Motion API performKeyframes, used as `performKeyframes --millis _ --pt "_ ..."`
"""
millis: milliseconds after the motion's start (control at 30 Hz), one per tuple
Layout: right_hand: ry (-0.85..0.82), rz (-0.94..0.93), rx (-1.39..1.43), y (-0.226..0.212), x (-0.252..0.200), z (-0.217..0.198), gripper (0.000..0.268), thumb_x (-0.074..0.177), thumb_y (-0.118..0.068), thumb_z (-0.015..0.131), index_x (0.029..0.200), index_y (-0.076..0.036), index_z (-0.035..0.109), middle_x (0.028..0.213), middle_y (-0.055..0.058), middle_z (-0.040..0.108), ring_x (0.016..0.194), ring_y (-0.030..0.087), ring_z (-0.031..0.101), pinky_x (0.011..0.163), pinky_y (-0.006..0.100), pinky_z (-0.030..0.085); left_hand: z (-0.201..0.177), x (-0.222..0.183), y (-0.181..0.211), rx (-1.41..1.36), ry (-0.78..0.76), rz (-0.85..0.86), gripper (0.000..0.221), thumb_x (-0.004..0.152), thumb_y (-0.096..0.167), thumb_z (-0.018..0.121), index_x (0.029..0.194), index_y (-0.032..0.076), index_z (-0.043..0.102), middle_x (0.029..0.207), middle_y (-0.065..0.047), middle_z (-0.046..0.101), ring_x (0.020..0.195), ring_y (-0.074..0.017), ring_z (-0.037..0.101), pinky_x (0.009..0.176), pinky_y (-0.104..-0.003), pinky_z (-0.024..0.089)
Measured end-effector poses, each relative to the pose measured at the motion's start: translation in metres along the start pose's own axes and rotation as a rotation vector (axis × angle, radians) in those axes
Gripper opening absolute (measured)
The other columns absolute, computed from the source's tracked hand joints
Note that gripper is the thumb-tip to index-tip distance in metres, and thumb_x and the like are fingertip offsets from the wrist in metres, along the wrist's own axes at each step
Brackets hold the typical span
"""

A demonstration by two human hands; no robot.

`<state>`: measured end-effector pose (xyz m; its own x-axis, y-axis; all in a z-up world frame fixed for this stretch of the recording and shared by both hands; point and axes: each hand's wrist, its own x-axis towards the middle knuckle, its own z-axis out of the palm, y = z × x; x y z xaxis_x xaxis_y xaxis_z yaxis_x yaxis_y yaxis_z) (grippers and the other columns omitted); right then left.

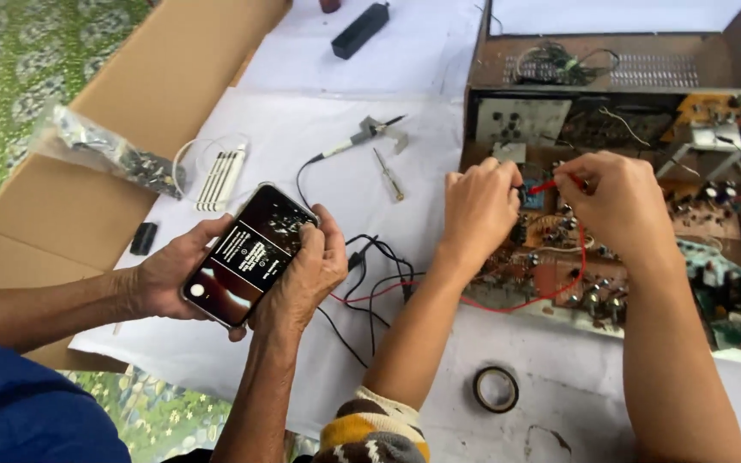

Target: Repairing and testing an electronic circuit board using a soldering iron and a multimeter.

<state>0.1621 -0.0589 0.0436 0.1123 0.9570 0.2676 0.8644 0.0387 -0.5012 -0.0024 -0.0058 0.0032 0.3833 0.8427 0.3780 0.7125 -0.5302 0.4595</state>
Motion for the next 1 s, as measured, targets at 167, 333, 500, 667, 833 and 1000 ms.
performKeyframes --millis 167,333,500,667,833,1000 --pt "0.046 -0.019 0.018 -0.005 -0.005 -0.012 0.014 0.098 -0.002 0.070 0.108 -0.001 0.081 0.098 0.014 0.077 0.075 0.027 0.066 0.070 0.042 0.055 -0.009 -0.002 0.002 -0.035 -0.032 -0.007 0.008 0.090 0.010 0.074 0.098 0.012 0.073 0.101 -0.006 0.074 0.093 -0.0272 0.070 0.086 -0.048 0.046" --pt "0.382 -0.337 0.080 -0.014 -0.024 -0.036 0.023 0.110 0.011 0.065 0.132 0.005 0.069 0.082 0.010 0.057 0.060 0.019 0.049 0.060 0.036 0.042 -0.008 -0.002 0.000 -0.013 -0.017 0.008 0.006 0.089 0.011 0.075 0.094 0.014 0.073 0.095 -0.003 0.073 0.092 -0.0260 0.069 0.084 -0.048 0.045" --pt "0.753 -0.464 0.233 -0.003 -0.047 -0.034 0.060 0.109 0.027 0.062 0.160 0.004 0.040 0.088 0.019 0.052 0.072 0.026 0.045 0.065 0.039 0.039 -0.005 -0.003 -0.002 -0.012 -0.042 -0.021 0.008 0.090 0.011 0.075 0.097 0.015 0.075 0.098 -0.003 0.074 0.087 -0.0221 0.069 0.086 -0.044 0.046" --pt "1.115 -0.822 0.303 0.009 -0.050 -0.032 0.079 0.096 0.029 0.062 0.151 -0.016 0.028 0.076 0.043 0.044 0.058 0.041 0.027 0.061 0.055 0.023 -0.003 -0.003 -0.005 -0.006 -0.038 -0.004 0.009 0.089 0.012 0.074 0.097 0.017 0.074 0.096 -0.002 0.072 0.086 -0.0253 0.068 0.082 -0.045 0.044" --pt "1.087 -0.902 0.302 0.017 -0.052 -0.022 0.108 0.090 0.041 0.054 0.159 -0.034 0.020 0.078 0.046 0.045 0.064 0.050 0.034 0.062 0.061 0.037 -0.007 -0.003 -0.002 0.000 -0.045 -0.010 0.009 0.091 0.012 0.071 0.097 0.017 0.074 0.095 -0.002 0.072 0.088 -0.0241 0.068 0.082 -0.044 0.044" --pt "1.057 -0.971 0.355 -0.010 -0.052 -0.037 0.098 0.086 0.042 0.050 0.157 -0.024 0.031 0.083 0.040 0.039 0.056 0.043 0.031 0.053 0.057 0.036 -0.011 -0.006 0.001 -0.011 -0.061 -0.016 0.008 0.091 0.012 0.073 0.098 0.016 0.074 0.097 -0.002 0.072 0.089 -0.0233 0.068 0.084 -0.044 0.045"
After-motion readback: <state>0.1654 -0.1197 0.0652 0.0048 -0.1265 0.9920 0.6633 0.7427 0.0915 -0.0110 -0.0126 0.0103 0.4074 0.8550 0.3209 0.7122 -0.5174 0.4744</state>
